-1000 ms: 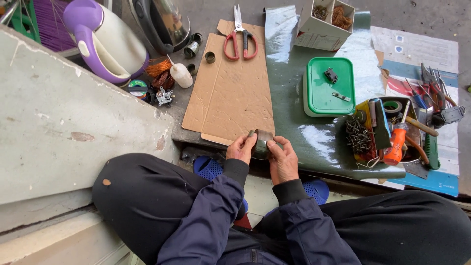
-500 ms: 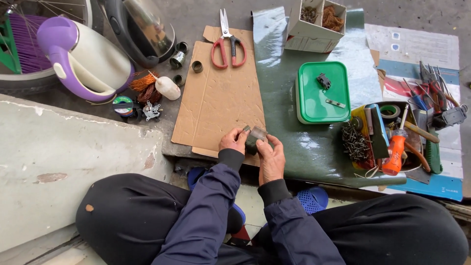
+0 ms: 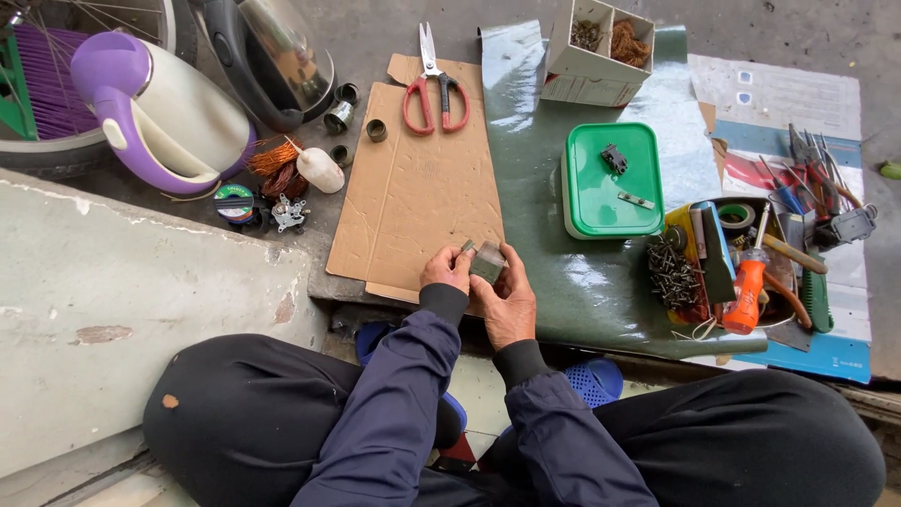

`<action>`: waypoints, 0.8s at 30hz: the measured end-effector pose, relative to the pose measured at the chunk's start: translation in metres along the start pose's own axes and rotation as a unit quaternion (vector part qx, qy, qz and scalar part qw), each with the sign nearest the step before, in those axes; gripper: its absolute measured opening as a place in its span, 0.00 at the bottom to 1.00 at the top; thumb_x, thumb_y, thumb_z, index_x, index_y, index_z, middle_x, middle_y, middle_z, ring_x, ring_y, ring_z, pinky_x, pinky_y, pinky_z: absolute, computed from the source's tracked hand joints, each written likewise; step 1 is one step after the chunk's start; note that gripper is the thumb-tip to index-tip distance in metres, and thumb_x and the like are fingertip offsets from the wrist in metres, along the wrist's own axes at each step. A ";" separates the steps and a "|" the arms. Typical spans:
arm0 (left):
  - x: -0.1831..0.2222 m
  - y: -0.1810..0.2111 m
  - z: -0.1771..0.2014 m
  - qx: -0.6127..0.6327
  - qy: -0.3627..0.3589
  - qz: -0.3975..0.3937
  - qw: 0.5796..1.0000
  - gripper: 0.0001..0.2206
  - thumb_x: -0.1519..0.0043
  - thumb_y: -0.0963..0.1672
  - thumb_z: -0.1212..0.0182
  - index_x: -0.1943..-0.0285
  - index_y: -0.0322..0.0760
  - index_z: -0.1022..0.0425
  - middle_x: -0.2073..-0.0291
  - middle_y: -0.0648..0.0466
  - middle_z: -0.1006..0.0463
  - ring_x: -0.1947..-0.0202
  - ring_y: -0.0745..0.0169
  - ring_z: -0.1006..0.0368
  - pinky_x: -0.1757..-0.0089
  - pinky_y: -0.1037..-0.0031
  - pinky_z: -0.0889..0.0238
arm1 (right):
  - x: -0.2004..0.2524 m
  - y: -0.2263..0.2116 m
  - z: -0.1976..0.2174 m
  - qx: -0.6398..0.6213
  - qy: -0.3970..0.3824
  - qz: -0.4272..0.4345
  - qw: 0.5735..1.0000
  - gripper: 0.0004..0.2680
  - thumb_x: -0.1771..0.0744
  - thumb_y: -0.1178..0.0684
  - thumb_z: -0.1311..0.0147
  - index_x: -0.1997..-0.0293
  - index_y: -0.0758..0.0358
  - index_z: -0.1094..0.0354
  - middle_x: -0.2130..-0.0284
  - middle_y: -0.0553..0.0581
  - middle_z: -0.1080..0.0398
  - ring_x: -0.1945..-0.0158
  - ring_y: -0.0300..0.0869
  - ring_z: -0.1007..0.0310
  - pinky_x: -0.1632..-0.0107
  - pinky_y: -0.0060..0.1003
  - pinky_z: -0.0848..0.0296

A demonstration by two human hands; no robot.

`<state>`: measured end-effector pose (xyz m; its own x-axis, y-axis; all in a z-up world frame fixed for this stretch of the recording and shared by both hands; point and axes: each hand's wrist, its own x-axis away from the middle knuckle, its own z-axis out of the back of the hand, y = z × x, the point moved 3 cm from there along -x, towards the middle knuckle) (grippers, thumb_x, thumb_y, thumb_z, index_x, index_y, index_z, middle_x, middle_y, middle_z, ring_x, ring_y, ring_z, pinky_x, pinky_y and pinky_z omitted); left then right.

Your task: The person is carefully wrapping a small electronic or mechanical component with insulation strips to provide electrical protection, using a small flat tool to press the strips into place.

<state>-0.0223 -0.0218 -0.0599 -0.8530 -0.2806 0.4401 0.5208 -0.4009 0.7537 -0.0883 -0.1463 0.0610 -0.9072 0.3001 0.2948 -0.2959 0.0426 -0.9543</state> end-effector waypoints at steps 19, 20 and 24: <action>0.026 0.023 0.011 0.031 0.033 -0.007 0.999 0.12 0.33 0.55 0.36 0.56 0.53 0.15 0.62 0.53 0.11 0.49 0.44 0.15 0.46 0.55 0.24 | -0.003 0.001 0.001 -0.032 0.007 -0.023 0.999 0.31 0.34 0.57 0.27 0.20 0.47 0.37 0.51 0.61 0.18 0.49 0.44 0.17 0.44 0.38 0.13; 0.027 0.023 0.011 0.030 0.036 -0.008 0.999 0.11 0.33 0.55 0.36 0.56 0.54 0.15 0.63 0.53 0.11 0.49 0.44 0.15 0.46 0.55 0.24 | -0.003 0.000 0.002 -0.027 0.009 -0.021 0.999 0.31 0.34 0.56 0.27 0.20 0.47 0.37 0.52 0.60 0.19 0.51 0.43 0.17 0.46 0.38 0.13; 0.035 0.030 0.013 0.038 0.046 -0.015 0.998 0.11 0.32 0.55 0.36 0.56 0.53 0.15 0.62 0.51 0.11 0.49 0.43 0.16 0.47 0.54 0.24 | -0.001 -0.003 0.002 -0.022 0.013 -0.019 1.000 0.30 0.34 0.56 0.27 0.21 0.47 0.36 0.57 0.58 0.20 0.54 0.42 0.18 0.50 0.38 0.12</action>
<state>-0.0373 -0.0318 -0.0158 -0.8589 -0.3509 0.3731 0.4886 -0.3432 0.8022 -0.0868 -0.1485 0.0632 -0.8876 0.3220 0.3293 -0.3157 0.0954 -0.9441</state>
